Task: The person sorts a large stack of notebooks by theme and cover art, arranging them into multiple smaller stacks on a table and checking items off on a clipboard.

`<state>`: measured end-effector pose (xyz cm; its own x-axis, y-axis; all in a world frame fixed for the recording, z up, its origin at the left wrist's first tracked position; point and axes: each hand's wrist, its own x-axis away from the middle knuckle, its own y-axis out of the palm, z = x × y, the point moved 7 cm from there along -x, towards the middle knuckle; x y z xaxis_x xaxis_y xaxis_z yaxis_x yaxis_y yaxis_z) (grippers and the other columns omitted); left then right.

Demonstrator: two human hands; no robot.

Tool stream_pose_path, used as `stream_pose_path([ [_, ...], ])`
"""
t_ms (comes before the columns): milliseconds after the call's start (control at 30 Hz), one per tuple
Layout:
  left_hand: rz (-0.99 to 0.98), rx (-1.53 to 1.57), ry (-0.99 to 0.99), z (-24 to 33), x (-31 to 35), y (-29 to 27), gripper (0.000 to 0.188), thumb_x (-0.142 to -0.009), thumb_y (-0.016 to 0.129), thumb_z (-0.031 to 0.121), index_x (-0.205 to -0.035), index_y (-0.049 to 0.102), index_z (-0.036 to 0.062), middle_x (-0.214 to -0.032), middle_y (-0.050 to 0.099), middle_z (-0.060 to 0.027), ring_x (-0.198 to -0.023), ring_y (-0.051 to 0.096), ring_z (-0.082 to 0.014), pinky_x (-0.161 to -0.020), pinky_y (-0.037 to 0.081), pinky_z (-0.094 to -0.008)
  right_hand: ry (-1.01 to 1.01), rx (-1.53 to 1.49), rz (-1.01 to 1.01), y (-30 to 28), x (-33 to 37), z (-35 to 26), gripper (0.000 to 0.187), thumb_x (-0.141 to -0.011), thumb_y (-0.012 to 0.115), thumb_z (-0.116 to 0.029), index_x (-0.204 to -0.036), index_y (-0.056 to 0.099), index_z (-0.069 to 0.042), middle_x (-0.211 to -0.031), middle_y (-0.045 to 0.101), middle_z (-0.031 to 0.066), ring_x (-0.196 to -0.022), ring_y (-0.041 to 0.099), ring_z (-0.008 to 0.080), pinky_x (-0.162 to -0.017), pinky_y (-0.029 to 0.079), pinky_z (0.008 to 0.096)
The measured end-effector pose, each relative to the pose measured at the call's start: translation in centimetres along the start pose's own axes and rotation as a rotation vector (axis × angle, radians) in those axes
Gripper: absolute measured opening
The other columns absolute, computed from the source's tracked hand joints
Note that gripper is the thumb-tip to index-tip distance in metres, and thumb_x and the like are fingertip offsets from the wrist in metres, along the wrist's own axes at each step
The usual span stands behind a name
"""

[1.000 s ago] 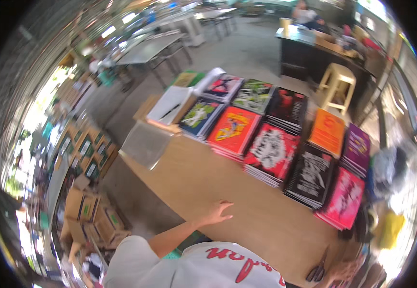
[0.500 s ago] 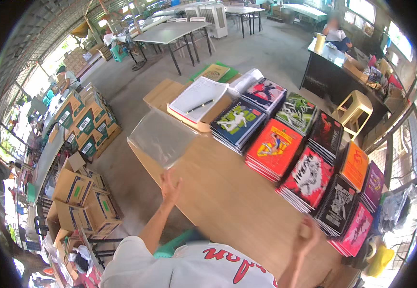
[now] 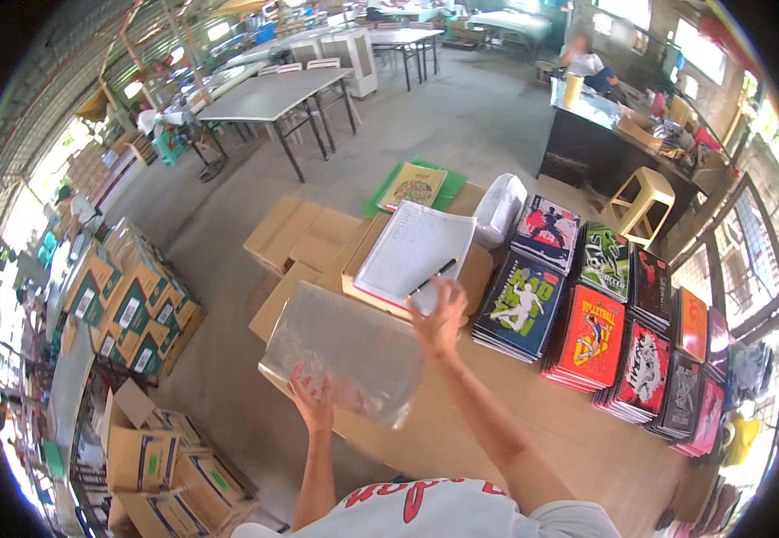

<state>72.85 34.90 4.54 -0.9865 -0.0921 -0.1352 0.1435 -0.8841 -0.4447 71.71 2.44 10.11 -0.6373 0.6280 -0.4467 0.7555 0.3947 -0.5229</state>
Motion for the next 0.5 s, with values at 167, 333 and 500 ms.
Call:
stream_pose_path([
  [167,-0.202,0.059,0.061,1.8,-11.0,7.3,0.062,-0.083,0.073,0.027,-0.134,0.044,0.0094,-0.133,0.04,-0.0153,-0.109,0.051,-0.0303,-0.087,0.048,-0.046,0.332,0.1,-0.016,0.8,-7.1,8.9,0.068,-0.068,0.081,-0.024,-0.125,0.049,-0.003,-0.124,0.048,0.0197,-0.119,0.041,0.0375,-0.103,0.036,0.046],
  [333,-0.351,-0.053,0.292,1.2,-24.3,16.0,0.068,-0.09,0.056,0.054,-0.139,0.044,0.0088,-0.134,0.046,-0.0229,-0.129,0.039,-0.0393,-0.107,0.031,-0.0486,0.18,0.311,-0.275,5.5,-8.8,4.2,0.075,-0.065,0.082,-0.031,-0.13,0.05,-0.012,-0.135,0.045,0.0193,-0.126,0.038,0.0407,-0.106,0.034,0.0505],
  [500,-0.661,-0.128,0.345,3.2,-25.7,24.6,0.065,-0.095,0.048,0.05,-0.147,0.034,0.0152,-0.137,0.045,-0.0247,-0.129,0.039,-0.0411,-0.107,0.032,-0.0483,-0.422,0.561,-0.683,8.3,-5.7,2.8,0.068,-0.072,0.078,-0.032,-0.133,0.052,-0.019,-0.145,0.041,0.0114,-0.14,0.025,0.0371,-0.108,0.024,0.0626],
])
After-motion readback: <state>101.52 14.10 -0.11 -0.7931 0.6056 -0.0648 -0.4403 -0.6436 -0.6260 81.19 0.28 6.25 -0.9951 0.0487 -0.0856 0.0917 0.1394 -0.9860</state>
